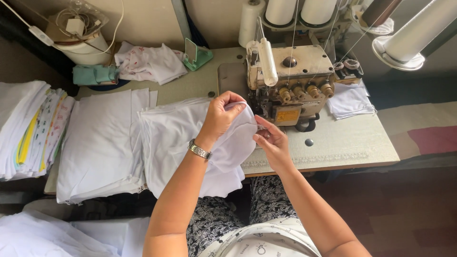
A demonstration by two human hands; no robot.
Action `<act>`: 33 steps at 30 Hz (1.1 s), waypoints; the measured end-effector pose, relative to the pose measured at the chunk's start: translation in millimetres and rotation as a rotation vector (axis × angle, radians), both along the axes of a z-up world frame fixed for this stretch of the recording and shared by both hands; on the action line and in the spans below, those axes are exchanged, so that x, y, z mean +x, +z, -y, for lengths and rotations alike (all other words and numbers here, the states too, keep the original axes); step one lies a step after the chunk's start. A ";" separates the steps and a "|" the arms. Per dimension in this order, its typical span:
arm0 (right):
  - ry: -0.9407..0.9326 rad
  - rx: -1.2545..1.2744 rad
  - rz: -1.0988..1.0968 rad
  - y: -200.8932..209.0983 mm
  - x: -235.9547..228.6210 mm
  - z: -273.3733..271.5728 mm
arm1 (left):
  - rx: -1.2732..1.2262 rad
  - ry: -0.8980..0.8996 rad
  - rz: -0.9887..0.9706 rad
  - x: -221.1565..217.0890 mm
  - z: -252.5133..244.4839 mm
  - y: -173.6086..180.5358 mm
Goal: A person at a sewing workstation is preparing white fabric components by unfolding and inspecting them before sewing.
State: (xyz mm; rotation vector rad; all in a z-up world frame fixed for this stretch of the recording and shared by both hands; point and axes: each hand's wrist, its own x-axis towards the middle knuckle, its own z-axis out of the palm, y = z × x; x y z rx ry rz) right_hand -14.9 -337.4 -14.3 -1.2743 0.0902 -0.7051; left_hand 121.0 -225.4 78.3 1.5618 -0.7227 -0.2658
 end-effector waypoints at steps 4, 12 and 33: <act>-0.087 -0.084 -0.019 2.8 1.8 -4.9 | -0.049 -0.015 -0.015 -8.7 1.6 7.2; -0.199 -0.171 0.104 7.5 1.8 -3.0 | -0.068 0.016 -0.001 -7.1 0.5 6.9; -0.268 -0.314 -0.184 12.8 -10.9 16.2 | 0.435 0.457 1.206 -54.1 12.3 -71.1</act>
